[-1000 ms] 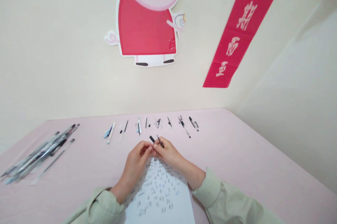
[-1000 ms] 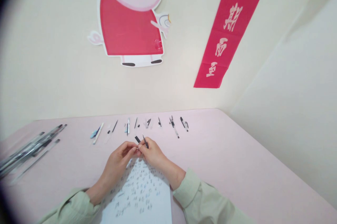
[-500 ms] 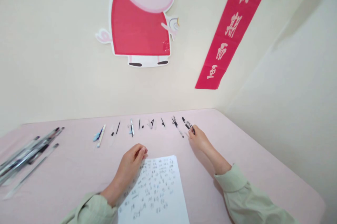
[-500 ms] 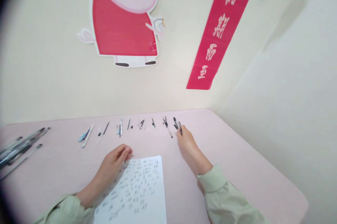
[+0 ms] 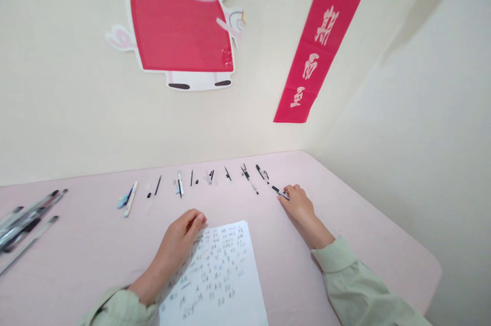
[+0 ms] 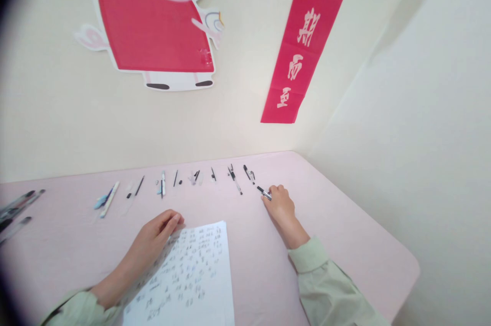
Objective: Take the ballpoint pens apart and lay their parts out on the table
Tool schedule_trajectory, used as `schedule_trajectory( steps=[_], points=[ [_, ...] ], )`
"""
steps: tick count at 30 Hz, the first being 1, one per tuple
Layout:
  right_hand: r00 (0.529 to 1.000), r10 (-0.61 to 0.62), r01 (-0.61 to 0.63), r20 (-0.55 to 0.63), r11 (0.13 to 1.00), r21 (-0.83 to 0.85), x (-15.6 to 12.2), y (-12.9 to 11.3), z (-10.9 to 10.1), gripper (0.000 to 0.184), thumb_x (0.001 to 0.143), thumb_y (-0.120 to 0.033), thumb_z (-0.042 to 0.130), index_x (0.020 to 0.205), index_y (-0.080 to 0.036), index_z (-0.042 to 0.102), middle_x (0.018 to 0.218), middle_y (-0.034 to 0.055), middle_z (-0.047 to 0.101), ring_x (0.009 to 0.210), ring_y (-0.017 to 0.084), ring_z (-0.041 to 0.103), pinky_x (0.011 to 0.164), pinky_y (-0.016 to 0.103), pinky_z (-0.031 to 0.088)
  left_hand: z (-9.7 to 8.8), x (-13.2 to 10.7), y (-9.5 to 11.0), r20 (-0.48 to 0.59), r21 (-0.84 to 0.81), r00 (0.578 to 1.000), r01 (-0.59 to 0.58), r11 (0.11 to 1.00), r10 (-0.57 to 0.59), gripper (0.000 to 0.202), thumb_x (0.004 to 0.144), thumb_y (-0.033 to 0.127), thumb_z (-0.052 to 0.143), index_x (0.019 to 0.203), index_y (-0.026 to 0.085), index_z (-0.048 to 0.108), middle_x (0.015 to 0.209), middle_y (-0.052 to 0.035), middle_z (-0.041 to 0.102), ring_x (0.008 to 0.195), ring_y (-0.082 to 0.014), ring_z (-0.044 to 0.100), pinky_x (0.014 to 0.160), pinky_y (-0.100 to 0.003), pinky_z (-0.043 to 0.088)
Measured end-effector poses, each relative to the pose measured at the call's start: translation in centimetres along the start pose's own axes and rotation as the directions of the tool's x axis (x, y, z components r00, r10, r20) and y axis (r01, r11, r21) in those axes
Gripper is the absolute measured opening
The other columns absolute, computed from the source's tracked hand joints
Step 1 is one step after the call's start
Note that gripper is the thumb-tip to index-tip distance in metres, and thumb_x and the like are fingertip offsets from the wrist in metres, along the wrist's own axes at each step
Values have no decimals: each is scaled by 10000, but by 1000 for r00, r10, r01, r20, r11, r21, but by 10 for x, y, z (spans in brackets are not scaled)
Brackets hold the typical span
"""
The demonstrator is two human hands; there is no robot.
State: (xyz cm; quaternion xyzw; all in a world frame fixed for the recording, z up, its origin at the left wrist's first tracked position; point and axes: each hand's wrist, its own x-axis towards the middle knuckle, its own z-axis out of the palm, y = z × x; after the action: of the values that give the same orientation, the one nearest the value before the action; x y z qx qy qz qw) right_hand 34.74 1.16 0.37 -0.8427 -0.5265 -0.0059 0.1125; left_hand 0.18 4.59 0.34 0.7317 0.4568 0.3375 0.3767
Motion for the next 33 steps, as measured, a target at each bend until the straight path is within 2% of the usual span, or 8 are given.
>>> schedule_trajectory(
  steps=[4,9,16,24,28,33],
  points=[
    [998,-49,47,42,998,44,-7,17,-4,289,819,-352,571,1052,-190,627,1022,82,558,967,203,530,748,262,372,0,1,-3,11,36,1000,-11,999,10,333,880,442,388,708,209,551,664,3,600,658,-167,568,624,-257,404],
    [999,-41,40,18,997,59,-13,27,0,315,835,-354,552,1087,-172,606,1025,80,545,960,203,535,775,262,371,2,1,-6,30,47,999,-22,999,21,332,884,438,380,721,207,555,677,-1,605,667,-170,571,626,-260,398],
    [998,-66,66,-3,995,77,-9,16,1,271,866,-341,531,1109,-236,592,1032,58,522,908,170,561,676,234,364,1,0,-6,34,71,999,-18,997,16,327,877,446,387,720,209,550,668,1,598,654,-170,562,619,-264,392],
    [999,9,-7,-48,999,38,-16,4,5,193,887,-349,501,998,-202,556,975,47,536,779,155,579,598,251,339,1,0,0,23,78,1000,-19,997,17,344,863,465,390,701,211,557,659,-6,609,641,-174,562,606,-265,401],
    [999,25,-25,-31,1000,11,-19,0,2,238,884,-400,496,1010,-203,540,994,53,540,792,167,589,581,258,329,2,0,0,24,76,1000,-19,997,18,346,860,467,395,694,210,556,650,1,601,632,-171,559,602,-263,397],
    [999,33,-33,-7,999,16,-20,6,-2,361,864,-468,497,1098,-195,535,1058,74,537,855,185,597,599,260,346,1,0,-3,28,77,999,-25,997,23,350,868,465,392,691,210,553,655,-6,605,640,-175,561,603,-265,397]
  ],
)
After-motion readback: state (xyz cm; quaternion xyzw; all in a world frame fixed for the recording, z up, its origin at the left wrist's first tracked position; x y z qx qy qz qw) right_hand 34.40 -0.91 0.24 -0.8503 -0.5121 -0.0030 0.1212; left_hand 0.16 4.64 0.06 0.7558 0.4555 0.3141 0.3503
